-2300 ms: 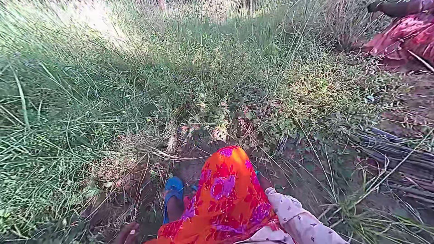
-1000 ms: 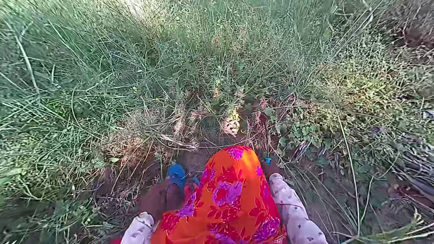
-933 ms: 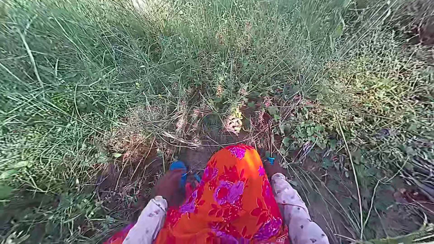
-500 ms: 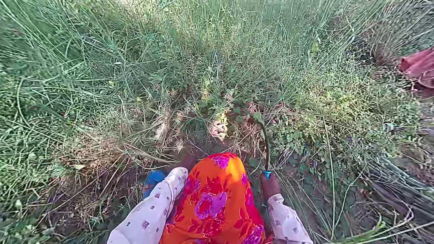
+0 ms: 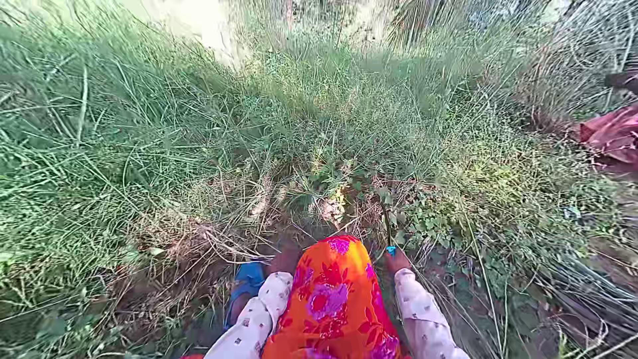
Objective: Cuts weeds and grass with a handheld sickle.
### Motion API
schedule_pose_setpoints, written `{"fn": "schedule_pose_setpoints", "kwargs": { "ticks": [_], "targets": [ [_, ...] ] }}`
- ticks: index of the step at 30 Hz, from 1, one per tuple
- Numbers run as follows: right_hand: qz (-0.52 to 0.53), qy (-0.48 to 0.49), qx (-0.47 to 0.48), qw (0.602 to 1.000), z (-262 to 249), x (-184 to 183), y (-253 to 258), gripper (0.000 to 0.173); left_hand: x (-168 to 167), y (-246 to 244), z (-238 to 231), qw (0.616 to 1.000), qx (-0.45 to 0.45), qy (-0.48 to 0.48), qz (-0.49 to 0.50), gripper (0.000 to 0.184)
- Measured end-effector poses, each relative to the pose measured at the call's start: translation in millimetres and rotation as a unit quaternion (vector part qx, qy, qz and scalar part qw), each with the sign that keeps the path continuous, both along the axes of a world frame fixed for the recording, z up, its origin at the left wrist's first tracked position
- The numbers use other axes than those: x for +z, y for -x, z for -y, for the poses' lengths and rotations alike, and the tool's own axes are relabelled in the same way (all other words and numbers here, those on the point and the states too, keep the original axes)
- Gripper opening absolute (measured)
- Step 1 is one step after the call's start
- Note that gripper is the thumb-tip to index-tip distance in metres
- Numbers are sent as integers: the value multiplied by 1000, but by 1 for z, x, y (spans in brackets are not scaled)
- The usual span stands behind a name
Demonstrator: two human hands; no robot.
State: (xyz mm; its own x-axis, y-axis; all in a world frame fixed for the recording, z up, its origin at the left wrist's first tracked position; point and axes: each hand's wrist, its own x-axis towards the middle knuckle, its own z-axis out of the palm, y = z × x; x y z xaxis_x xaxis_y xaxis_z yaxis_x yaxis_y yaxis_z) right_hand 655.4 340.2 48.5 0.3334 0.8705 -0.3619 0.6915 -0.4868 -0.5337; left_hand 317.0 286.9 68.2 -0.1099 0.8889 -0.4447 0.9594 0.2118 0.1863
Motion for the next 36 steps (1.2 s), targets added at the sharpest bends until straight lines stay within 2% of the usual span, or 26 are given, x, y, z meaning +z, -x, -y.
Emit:
{"fn": "schedule_pose_setpoints", "kwargs": {
  "ticks": [3, 6, 10, 12, 14, 17, 18, 22, 25, 28, 30, 32, 34, 36],
  "targets": [
    [14, 10, 14, 1000, 4, 7, 1, 52, 3, 0, 8, 1000, -8, -15, 13, 42],
    [28, 53, 41, 997, -16, 7, -3, 53, 13, -1, 17, 999, -37, -19, 22, 45],
    [75, 73, 50, 993, -17, 0, 5, 55, 7, -2, 19, 999, -37, -18, 17, 47],
    [110, 90, 60, 988, 15, -4, 16, 57, 6, -1, 19, 999, -34, -11, 10, 49],
    [129, 102, 70, 984, 73, -5, 21, 58, 3, 0, 20, 999, -26, -12, 15, 50],
    [128, 41, 85, 987, 149, 0, 18, 54, 2, 1, 20, 999, -2, -12, 32, 47],
    [133, 25, 95, 986, 161, 8, 15, 54, 3, -1, 20, 999, 14, -11, 43, 46],
    [143, 70, 97, 982, 182, 28, 25, 54, 7, -3, 41, 996, 59, 12, 61, 42],
    [76, -26, 49, 996, 159, 16, 26, 49, 16, -5, 45, 999, 43, 2, 33, 41],
    [25, -98, 48, 994, 115, 39, 30, 54, 21, -6, 55, 999, 32, 0, 34, 43],
    [43, -79, 61, 994, 70, 60, 31, 55, 20, -3, 57, 998, 38, 9, 40, 48],
    [72, -47, 56, 995, 27, 66, 26, 54, 16, -2, 58, 999, 39, 13, 36, 50],
    [83, -10, 41, 996, -4, 52, 16, 53, 16, -3, 60, 999, 36, 8, 21, 46],
    [85, 27, 35, 995, -11, 29, -2, 54, 18, -3, 62, 999, 32, 0, 11, 42]
  ]
}}
